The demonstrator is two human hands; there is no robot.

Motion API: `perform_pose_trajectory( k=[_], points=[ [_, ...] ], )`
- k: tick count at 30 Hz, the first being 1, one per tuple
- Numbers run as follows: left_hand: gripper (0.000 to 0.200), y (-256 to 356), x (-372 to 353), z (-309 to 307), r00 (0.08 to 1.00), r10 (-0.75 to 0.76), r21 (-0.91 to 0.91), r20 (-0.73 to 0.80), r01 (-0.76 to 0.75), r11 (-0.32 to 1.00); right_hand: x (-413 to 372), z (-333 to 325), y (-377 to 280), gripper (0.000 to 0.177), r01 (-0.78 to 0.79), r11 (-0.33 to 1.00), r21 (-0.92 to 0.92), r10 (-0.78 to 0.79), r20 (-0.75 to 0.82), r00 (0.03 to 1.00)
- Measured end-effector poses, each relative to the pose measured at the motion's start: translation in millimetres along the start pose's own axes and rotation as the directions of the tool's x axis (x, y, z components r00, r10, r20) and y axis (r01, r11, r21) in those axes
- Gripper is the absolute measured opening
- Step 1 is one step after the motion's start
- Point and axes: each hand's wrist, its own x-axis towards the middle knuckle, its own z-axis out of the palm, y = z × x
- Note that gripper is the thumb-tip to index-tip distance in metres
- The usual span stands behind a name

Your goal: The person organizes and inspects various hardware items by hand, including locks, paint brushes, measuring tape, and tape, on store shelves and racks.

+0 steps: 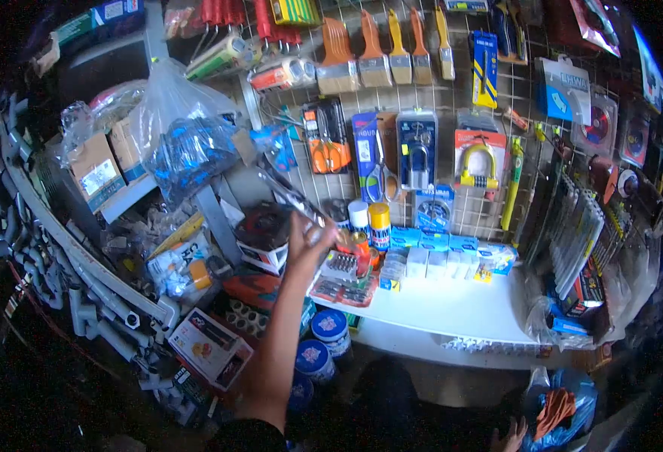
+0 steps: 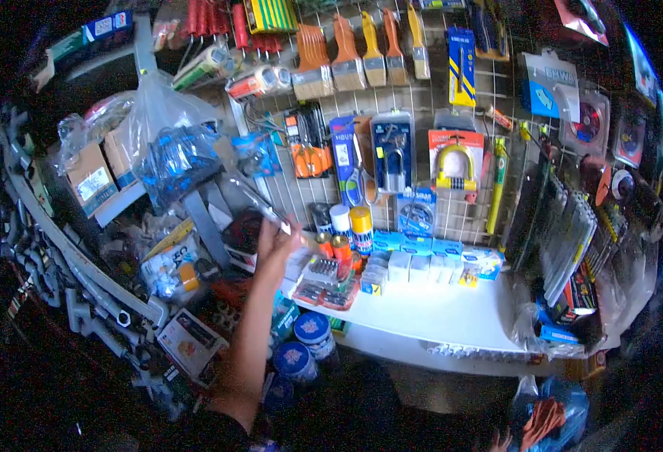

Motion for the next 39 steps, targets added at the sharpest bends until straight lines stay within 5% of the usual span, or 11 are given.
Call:
perform_pose_trajectory(
  k=[2, 3, 4, 8, 9, 12, 15, 23, 28, 33, 39],
  points=[
    [0.098, -24, -64, 16, 0.988, -0.063, -0.22, 0.143, 0.094, 0.971, 13, 14, 18, 0.051, -0.044, 0.979, 0.201, 0.027, 0.086, 0.996],
    [0.103, -26, -91, 27, 0.96, -0.108, -0.268, 0.26, 0.179, 0.947, 24, 23, 19, 0.05, 0.137, 0.954, 0.266, -0.139, -0.013, 0.99],
    [0.111, -26, -116, 41, 0.923, -0.118, -0.351, 0.367, 0.255, 0.901, 28, 32, 22, 0.048, 0.1, 0.912, 0.398, -0.099, -0.023, 0.995],
    [0.124, -37, -186, 90, 0.703, -0.092, -0.493, 0.705, 0.579, 0.649, 56, -69, -116, 0.051, 0.002, 0.781, 0.625, -0.172, 0.212, 0.962],
    [0.126, -41, -197, 100, 0.642, -0.067, -0.496, 0.764, 0.65, 0.576, 63, -85, -138, 0.049, 0.103, 0.736, 0.669, -0.302, 0.189, 0.934],
    [0.129, -60, -227, 122, 0.512, -0.017, -0.462, 0.859, 0.79, 0.403, 73, -77, -162, 0.065, -0.197, 0.441, 0.876, -0.354, 0.372, 0.858],
    [0.127, -74, -251, 131, 0.376, 0.002, -0.374, 0.927, 0.921, 0.106, 89, -65, -184, 0.074, -0.261, 0.249, 0.933, -0.384, 0.342, 0.858],
    [0.131, -90, -286, 124, 0.265, 0.035, -0.243, 0.963, 0.921, -0.304, 117, -52, -204, 0.072, -0.262, 0.279, 0.924, -0.267, 0.337, 0.903],
    [0.106, -61, -290, 119, 0.261, -0.203, -0.307, 0.944, 0.921, -0.241, 120, -52, -201, 0.049, -0.215, 0.243, 0.946, -0.275, 0.28, 0.92],
    [0.096, -62, -307, 117, 0.246, -0.201, -0.27, 0.948, 0.957, -0.102, 128, -45, -186, 0.014, -0.13, 0.274, 0.953, -0.201, 0.189, 0.961],
    [0.096, -67, -315, 115, 0.232, -0.207, -0.262, 0.95, 0.956, -0.131, 142, -55, -181, 0.013, -0.027, 0.436, 0.9, -0.287, 0.167, 0.943]
  ],
)
